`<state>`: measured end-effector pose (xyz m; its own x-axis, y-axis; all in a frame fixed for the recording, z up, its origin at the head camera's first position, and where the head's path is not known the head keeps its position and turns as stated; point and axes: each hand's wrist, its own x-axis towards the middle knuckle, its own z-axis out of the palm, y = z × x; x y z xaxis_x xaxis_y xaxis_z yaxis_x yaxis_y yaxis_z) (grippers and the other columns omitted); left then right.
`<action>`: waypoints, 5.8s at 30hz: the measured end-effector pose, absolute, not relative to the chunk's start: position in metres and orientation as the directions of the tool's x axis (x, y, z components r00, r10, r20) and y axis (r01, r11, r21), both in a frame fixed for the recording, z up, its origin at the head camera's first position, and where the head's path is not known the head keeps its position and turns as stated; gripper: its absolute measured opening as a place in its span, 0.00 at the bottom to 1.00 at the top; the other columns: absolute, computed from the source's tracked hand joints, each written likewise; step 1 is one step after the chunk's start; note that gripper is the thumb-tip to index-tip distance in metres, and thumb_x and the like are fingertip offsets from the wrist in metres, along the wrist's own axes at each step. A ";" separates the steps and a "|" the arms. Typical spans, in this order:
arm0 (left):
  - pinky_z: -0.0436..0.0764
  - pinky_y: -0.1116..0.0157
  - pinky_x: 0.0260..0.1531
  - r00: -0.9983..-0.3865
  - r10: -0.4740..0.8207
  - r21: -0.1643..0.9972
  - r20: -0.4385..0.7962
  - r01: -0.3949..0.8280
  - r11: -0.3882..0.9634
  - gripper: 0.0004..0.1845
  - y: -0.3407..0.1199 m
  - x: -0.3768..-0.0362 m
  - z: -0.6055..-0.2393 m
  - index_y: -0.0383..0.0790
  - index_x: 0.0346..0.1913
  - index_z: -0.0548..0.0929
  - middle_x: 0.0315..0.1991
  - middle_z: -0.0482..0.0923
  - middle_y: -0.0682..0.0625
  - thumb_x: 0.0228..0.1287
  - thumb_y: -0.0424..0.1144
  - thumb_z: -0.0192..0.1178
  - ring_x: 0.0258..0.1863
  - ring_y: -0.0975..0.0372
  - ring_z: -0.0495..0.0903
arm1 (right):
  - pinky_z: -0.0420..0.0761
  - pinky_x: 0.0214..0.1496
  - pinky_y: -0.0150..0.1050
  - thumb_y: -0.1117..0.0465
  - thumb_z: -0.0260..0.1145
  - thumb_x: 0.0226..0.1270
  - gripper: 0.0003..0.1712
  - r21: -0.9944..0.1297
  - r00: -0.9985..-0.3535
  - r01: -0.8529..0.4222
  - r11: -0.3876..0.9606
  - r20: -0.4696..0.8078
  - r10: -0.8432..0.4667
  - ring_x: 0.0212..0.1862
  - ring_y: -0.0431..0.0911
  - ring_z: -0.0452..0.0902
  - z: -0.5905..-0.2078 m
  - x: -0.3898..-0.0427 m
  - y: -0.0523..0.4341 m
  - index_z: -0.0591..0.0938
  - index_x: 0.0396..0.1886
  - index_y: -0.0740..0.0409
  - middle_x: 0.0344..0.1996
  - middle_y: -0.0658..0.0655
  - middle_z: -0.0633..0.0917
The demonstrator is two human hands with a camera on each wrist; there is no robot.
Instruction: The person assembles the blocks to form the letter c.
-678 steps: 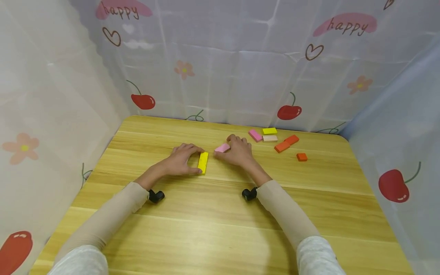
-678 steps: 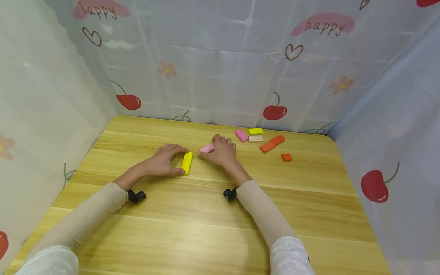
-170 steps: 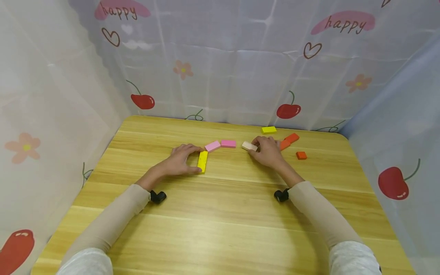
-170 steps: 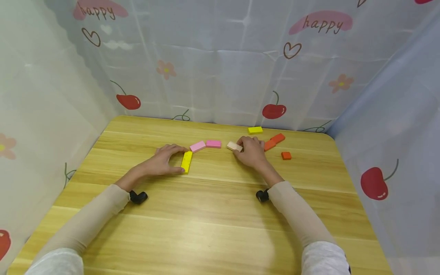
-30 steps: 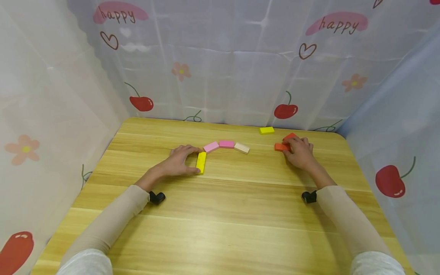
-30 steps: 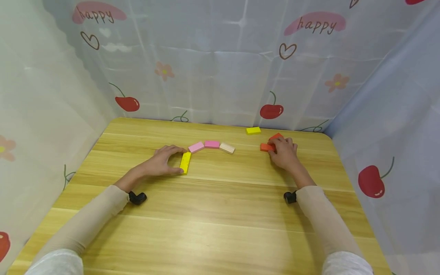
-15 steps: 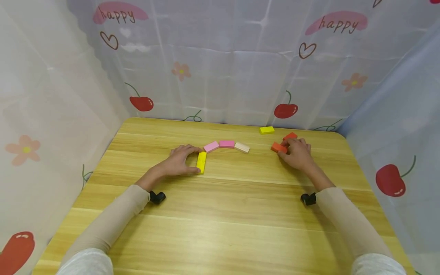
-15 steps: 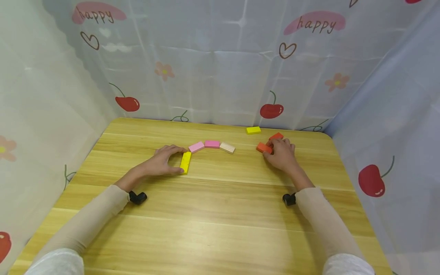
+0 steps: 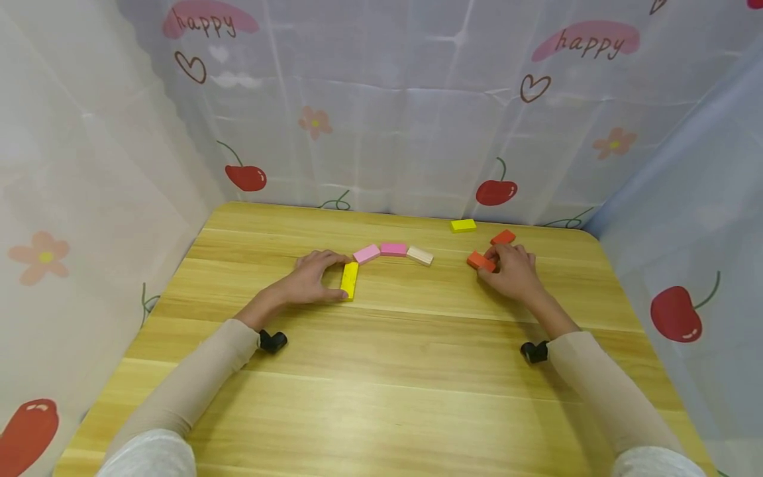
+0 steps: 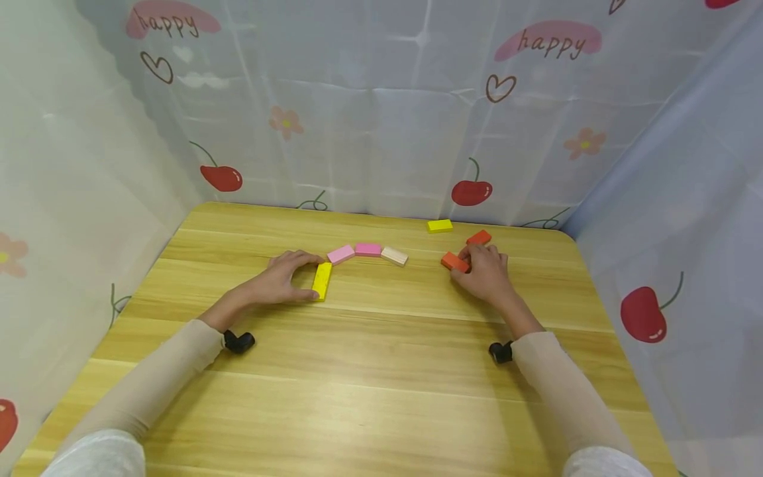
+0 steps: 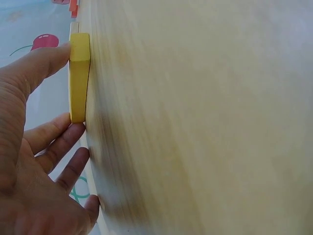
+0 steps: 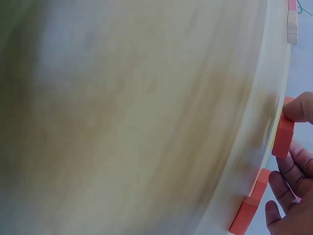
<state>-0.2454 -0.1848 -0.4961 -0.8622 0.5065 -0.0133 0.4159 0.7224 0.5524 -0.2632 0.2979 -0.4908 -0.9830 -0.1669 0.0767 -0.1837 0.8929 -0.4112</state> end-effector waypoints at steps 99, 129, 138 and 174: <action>0.60 0.41 0.67 -0.861 0.509 0.560 -0.002 0.421 0.714 0.42 -0.187 -0.248 -0.499 0.52 0.77 0.75 0.73 0.76 0.48 0.61 0.58 0.76 0.71 0.48 0.70 | 0.74 0.56 0.51 0.48 0.73 0.66 0.17 -0.392 -0.885 -0.440 0.808 0.038 -0.464 0.47 0.49 0.76 -0.480 -0.191 0.103 0.82 0.47 0.51 0.40 0.49 0.84; 0.57 0.40 0.72 -0.857 0.514 0.575 -0.014 0.414 0.705 0.43 -0.188 -0.248 -0.500 0.54 0.78 0.74 0.75 0.75 0.49 0.61 0.58 0.77 0.73 0.48 0.70 | 0.69 0.49 0.45 0.48 0.73 0.66 0.15 -0.372 -0.850 -0.489 0.789 -0.002 -0.527 0.43 0.47 0.71 -0.485 -0.181 0.071 0.80 0.45 0.47 0.37 0.47 0.82; 0.58 0.40 0.71 -0.856 0.517 0.569 -0.012 0.419 0.707 0.43 -0.187 -0.249 -0.500 0.53 0.78 0.74 0.75 0.75 0.49 0.62 0.58 0.76 0.74 0.47 0.69 | 0.71 0.51 0.44 0.41 0.71 0.67 0.18 -0.383 -0.866 -0.449 0.807 -0.036 -0.499 0.39 0.44 0.72 -0.483 -0.178 0.077 0.82 0.45 0.46 0.31 0.43 0.82; 0.56 0.39 0.72 -0.861 0.509 0.579 -0.012 0.409 0.705 0.43 -0.189 -0.249 -0.502 0.53 0.78 0.74 0.74 0.74 0.50 0.61 0.60 0.76 0.74 0.48 0.68 | 0.69 0.46 0.44 0.33 0.72 0.65 0.23 -0.306 -0.867 -0.467 0.830 -0.028 -0.498 0.28 0.43 0.72 -0.484 -0.175 0.069 0.78 0.29 0.44 0.20 0.43 0.78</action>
